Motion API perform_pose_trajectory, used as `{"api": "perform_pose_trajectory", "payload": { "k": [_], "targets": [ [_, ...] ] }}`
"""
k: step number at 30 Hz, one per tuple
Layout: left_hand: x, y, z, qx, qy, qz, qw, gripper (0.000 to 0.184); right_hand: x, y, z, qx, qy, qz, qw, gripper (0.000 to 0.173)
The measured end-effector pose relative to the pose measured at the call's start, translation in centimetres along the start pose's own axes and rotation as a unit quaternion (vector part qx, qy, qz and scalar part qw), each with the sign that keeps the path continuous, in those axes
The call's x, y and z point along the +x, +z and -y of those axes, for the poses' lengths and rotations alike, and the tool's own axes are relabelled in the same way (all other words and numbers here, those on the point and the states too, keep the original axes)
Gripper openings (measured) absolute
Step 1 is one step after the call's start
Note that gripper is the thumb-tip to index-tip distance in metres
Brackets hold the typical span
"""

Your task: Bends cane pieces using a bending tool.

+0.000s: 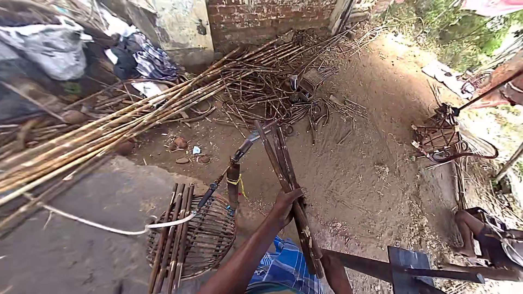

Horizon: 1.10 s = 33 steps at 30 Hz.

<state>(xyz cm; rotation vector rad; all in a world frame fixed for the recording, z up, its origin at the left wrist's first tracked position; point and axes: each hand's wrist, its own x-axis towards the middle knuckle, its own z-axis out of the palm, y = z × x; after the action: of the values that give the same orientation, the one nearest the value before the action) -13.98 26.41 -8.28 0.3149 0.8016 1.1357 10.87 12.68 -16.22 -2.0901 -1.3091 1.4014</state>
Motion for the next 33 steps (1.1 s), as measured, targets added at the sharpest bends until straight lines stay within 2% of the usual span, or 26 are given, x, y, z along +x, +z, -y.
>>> {"api": "perform_pose_trajectory", "payload": {
  "k": [2,4,5,6,8,9,10,12,13,15,17,18,21,22,24,25,27,29,31,33],
  "targets": [
    [1.2,0.6,0.2,0.001,0.003,-0.030,1.000,0.023,0.2,-0.7,-1.9,-0.053,0.058,-0.145,0.986,0.047],
    [2.6,0.3,0.7,0.001,0.012,-0.051,0.999,0.027,-1.0,-1.7,-0.6,-0.118,0.042,-0.230,0.965,0.045],
    [3.1,0.0,1.1,0.011,0.020,-0.066,0.998,0.031,-1.9,-1.9,0.7,-0.128,-0.005,-0.226,0.966,0.050],
    [3.5,0.1,1.3,0.026,0.028,-0.086,0.996,0.034,-2.5,-2.0,2.2,-0.126,-0.063,-0.224,0.965,0.062],
    [3.9,0.5,1.7,0.054,0.037,-0.130,0.989,0.039,-2.8,-1.3,5.3,-0.134,-0.200,-0.237,0.941,0.068],
    [4.0,0.8,1.9,0.062,0.037,-0.150,0.986,0.040,-2.8,-0.7,6.6,-0.146,-0.263,-0.235,0.924,0.065],
    [4.0,0.9,2.1,0.068,0.032,-0.162,0.984,0.042,-2.4,0.1,7.4,-0.153,-0.311,-0.233,0.909,0.055],
    [3.9,1.3,2.3,0.072,0.023,-0.181,0.981,0.043,-1.4,1.2,7.9,-0.113,-0.356,-0.240,0.896,0.023],
    [3.9,1.4,2.2,0.077,0.019,-0.186,0.979,0.044,-1.3,1.1,8.0,-0.075,-0.347,-0.235,0.905,0.015],
    [3.8,1.0,1.8,0.092,0.007,-0.195,0.976,0.050,-1.3,0.3,9.0,0.033,-0.274,-0.220,0.936,0.018],
    [3.4,0.3,1.9,0.114,-0.011,-0.202,0.973,0.054,-1.2,-0.5,9.5,0.120,-0.203,-0.225,0.946,0.018],
    [3.3,0.2,2.1,0.118,-0.014,-0.207,0.971,0.054,-0.8,-0.9,9.3,0.115,-0.196,-0.214,0.950,0.015],
    [3.4,0.1,2.7,0.113,-0.013,-0.216,0.970,0.050,-0.5,0.0,9.0,0.004,-0.222,-0.074,0.972,0.052],
    [3.4,0.2,2.8,0.112,-0.015,-0.217,0.970,0.050,-0.7,0.9,9.0,-0.035,-0.227,-0.066,0.971,0.047],
    [3.2,0.4,2.8,0.118,-0.023,-0.218,0.968,0.046,-0.9,2.0,8.8,-0.022,-0.234,-0.115,0.965,0.018],
    [3.2,0.6,2.6,0.119,-0.028,-0.218,0.968,0.043,-1.0,1.9,9.2,0.032,-0.211,-0.135,0.968,0.013],
    [3.1,0.3,2.4,0.123,-0.039,-0.222,0.966,0.041,-1.1,1.1,10.0,0.166,-0.149,-0.170,0.960,0.020],
    [3.1,-0.2,2.4,0.160,-0.049,-0.224,0.960,0.049,-0.5,-0.3,9.8,0.232,-0.106,-0.212,0.943,0.028],
    [3.4,-0.3,2.6,0.189,-0.045,-0.231,0.953,0.059,-0.1,-1.7,9.5,0.130,-0.112,-0.203,0.964,0.028],
    [3.2,0.1,3.0,0.194,-0.043,-0.242,0.950,0.061,-0.6,-1.0,9.6,-0.008,-0.141,-0.141,0.980,0.045]
  ]
}}
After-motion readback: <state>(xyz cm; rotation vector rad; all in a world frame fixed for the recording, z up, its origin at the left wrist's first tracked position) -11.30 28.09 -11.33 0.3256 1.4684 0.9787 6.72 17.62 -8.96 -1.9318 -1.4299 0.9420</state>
